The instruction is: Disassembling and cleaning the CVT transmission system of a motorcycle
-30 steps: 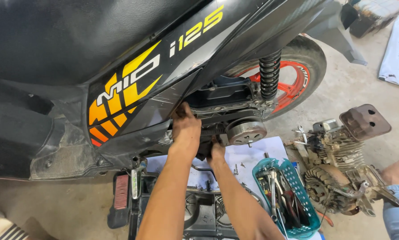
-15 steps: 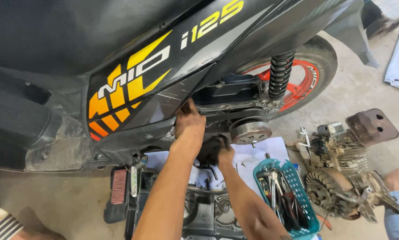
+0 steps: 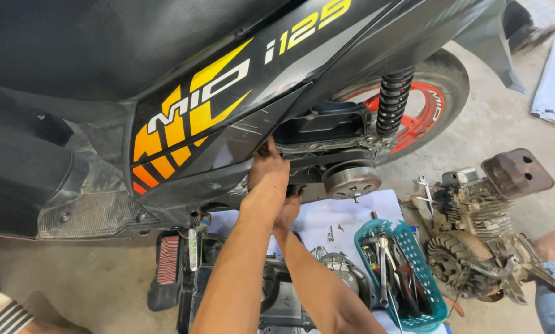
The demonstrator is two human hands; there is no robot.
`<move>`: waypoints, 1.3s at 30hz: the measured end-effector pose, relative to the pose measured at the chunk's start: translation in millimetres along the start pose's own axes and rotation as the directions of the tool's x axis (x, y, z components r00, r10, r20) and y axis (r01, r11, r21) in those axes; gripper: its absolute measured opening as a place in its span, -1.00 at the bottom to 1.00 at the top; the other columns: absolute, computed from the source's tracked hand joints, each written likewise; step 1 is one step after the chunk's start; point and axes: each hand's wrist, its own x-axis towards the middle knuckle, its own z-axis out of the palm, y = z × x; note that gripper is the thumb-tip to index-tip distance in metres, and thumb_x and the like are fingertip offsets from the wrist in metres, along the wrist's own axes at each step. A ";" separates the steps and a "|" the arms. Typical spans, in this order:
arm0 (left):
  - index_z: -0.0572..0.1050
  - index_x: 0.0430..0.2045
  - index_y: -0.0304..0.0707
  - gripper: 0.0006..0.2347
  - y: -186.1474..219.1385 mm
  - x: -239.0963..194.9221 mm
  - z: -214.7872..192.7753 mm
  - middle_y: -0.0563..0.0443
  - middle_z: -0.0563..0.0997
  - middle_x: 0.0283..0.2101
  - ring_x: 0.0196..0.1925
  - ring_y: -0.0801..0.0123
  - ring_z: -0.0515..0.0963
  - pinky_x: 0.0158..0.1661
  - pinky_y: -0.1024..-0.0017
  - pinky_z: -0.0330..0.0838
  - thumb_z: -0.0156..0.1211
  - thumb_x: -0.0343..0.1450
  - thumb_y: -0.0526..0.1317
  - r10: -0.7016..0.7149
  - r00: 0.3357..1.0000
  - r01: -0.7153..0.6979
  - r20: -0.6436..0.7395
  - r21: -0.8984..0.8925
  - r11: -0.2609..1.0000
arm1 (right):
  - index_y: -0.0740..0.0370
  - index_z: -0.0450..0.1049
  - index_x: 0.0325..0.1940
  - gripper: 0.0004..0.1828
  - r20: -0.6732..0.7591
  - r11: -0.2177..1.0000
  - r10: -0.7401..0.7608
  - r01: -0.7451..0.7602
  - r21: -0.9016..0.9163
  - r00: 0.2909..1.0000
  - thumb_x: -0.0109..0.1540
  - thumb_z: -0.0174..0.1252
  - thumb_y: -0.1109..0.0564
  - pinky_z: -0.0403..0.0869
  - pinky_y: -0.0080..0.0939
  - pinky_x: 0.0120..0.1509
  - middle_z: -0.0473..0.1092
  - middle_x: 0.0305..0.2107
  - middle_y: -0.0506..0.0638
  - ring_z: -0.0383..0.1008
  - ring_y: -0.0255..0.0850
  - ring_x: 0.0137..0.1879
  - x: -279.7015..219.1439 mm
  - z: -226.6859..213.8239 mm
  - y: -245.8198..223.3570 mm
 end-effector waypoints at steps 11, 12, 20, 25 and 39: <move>0.61 0.00 -0.33 -0.73 -10.9 -23.0 -41.8 -0.60 0.12 0.40 0.21 -0.31 0.43 -0.13 -0.03 0.50 0.27 0.42 -0.28 -0.036 0.998 0.042 0.044 -0.142 0.989 | -0.09 0.40 -0.07 -0.59 0.035 0.938 0.010 0.003 -0.346 0.999 0.08 0.17 -0.23 0.59 -0.11 -0.05 0.48 -0.30 -0.07 0.62 0.01 -0.04 20.8 25.1 126.4; 0.62 -0.02 -0.29 -0.74 -10.3 -27.7 -43.3 -0.60 0.20 0.37 0.17 -0.31 0.48 -0.06 0.05 0.45 0.28 0.42 -0.26 -0.015 1.000 0.014 -0.015 -0.045 0.999 | -0.14 0.40 -0.10 -0.58 0.035 0.918 0.022 -0.007 -0.396 0.999 0.05 0.18 -0.27 0.61 -0.13 -0.09 0.48 -0.32 -0.12 0.63 -0.02 -0.06 26.7 20.3 143.0; 0.57 0.04 -0.34 -0.71 -7.1 -10.0 -22.2 -0.59 0.12 0.40 0.21 -0.35 0.42 -0.17 0.08 0.51 0.22 0.45 -0.26 -0.022 0.999 0.025 0.041 -0.064 0.998 | -0.05 0.44 0.17 -0.35 0.200 0.965 -0.036 0.086 -0.248 0.979 0.00 0.32 -0.16 0.56 -0.22 0.14 0.56 -0.15 -0.15 0.59 -0.13 0.08 -0.7 -16.7 7.5; 0.49 0.12 -0.44 -0.65 -3.4 -10.8 -24.9 -0.62 0.09 0.39 0.21 -0.40 0.40 -0.34 0.14 0.60 0.16 0.48 -0.22 -0.027 0.997 0.036 0.076 -0.119 0.992 | -0.02 0.50 0.07 -0.43 0.291 0.946 0.009 0.087 -0.313 0.957 0.01 0.30 -0.19 0.58 -0.16 0.13 0.57 -0.17 -0.08 0.60 -0.08 0.08 2.2 -13.6 40.3; 0.56 0.08 -0.33 -0.70 -15.1 -26.7 -56.9 -0.57 0.13 0.42 0.26 -0.35 0.40 0.07 0.00 0.45 0.19 0.46 -0.26 0.010 0.994 -0.013 0.105 0.031 0.999 | 0.27 0.57 -0.13 -0.56 0.405 0.939 0.182 -0.035 -0.343 0.896 0.06 0.33 -0.08 0.58 0.07 0.14 0.56 -0.19 0.24 0.57 0.16 0.11 32.9 -63.6 0.9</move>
